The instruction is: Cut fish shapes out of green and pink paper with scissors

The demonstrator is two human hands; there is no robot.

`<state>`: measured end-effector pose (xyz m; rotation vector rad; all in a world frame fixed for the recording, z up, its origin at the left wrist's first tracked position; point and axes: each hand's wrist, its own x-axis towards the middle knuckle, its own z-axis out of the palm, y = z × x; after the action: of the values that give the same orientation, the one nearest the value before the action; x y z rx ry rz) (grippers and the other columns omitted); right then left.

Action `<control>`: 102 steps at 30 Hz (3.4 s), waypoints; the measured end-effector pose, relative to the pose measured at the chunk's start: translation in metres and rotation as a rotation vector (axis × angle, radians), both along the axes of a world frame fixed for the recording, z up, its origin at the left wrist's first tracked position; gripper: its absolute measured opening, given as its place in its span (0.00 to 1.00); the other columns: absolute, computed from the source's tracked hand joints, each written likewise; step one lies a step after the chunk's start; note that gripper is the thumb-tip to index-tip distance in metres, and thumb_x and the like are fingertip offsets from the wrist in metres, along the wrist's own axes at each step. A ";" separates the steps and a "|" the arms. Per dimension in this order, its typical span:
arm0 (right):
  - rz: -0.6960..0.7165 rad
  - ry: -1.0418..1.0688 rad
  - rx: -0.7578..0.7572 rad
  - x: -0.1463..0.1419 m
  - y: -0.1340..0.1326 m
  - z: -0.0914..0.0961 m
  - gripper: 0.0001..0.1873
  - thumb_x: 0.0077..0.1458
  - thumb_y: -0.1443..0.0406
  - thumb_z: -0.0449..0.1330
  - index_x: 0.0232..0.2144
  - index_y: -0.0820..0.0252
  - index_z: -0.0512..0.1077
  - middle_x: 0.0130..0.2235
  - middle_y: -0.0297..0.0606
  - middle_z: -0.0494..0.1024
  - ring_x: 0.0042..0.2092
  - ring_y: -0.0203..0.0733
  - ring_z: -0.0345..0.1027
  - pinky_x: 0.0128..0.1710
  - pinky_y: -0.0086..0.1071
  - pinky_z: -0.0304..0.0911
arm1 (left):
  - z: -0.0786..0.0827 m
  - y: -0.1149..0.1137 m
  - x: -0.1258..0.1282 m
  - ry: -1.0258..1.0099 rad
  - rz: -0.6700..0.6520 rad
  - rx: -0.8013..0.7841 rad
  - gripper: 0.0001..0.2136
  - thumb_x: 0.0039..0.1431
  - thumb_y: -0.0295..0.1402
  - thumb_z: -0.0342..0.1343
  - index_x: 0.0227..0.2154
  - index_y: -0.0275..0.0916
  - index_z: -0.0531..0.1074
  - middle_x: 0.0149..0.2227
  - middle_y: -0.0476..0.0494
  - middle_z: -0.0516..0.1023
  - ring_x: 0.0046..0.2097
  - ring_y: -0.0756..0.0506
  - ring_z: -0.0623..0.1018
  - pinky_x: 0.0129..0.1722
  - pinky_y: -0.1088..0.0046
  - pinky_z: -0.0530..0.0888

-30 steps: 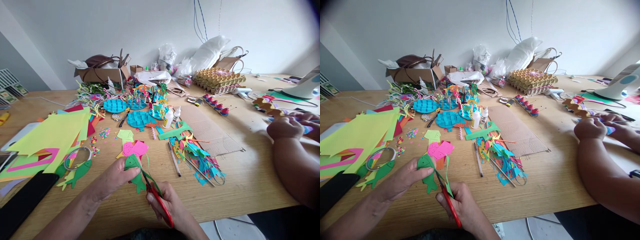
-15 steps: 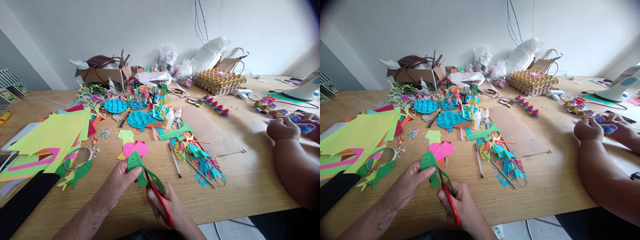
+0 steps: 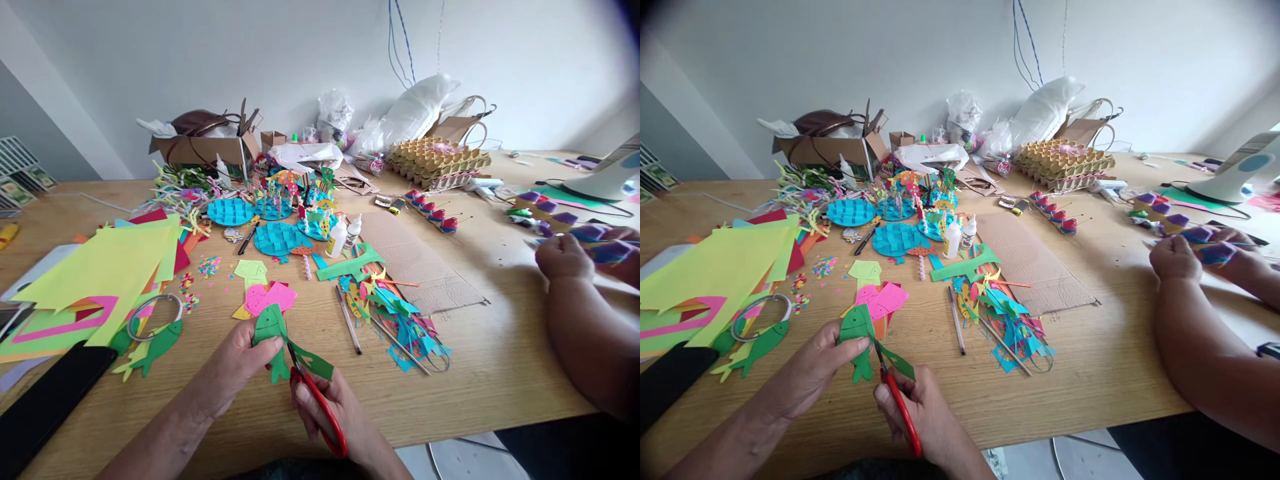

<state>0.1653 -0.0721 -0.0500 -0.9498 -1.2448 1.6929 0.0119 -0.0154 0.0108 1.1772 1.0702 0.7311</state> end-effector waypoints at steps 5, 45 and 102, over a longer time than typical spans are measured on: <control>-0.041 0.026 -0.070 -0.002 -0.001 0.002 0.24 0.49 0.45 0.56 0.24 0.59 0.58 0.17 0.23 0.58 0.16 0.26 0.47 0.14 0.21 0.48 | 0.000 0.000 -0.001 -0.007 -0.030 -0.026 0.06 0.49 0.34 0.53 0.22 0.37 0.66 0.20 0.53 0.65 0.26 0.51 0.63 0.26 0.76 0.65; 0.019 -0.105 -0.067 0.004 0.000 -0.007 0.20 0.52 0.51 0.58 0.23 0.58 0.57 0.18 0.23 0.52 0.17 0.26 0.45 0.14 0.21 0.44 | 0.009 0.009 -0.003 0.120 -0.152 0.000 0.09 0.49 0.39 0.52 0.22 0.38 0.63 0.21 0.54 0.62 0.25 0.50 0.62 0.26 0.75 0.63; 0.042 -0.194 0.018 0.006 0.003 -0.002 0.28 0.52 0.44 0.50 0.15 0.58 0.54 0.14 0.25 0.52 0.16 0.28 0.45 0.14 0.23 0.41 | 0.015 0.017 -0.007 0.085 -0.315 0.025 0.07 0.54 0.34 0.50 0.28 0.38 0.71 0.24 0.52 0.69 0.32 0.48 0.69 0.33 0.75 0.66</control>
<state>0.1714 -0.0691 -0.0523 -1.1049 -1.4126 1.6499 0.0054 0.0011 0.0255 1.3695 0.9184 0.4532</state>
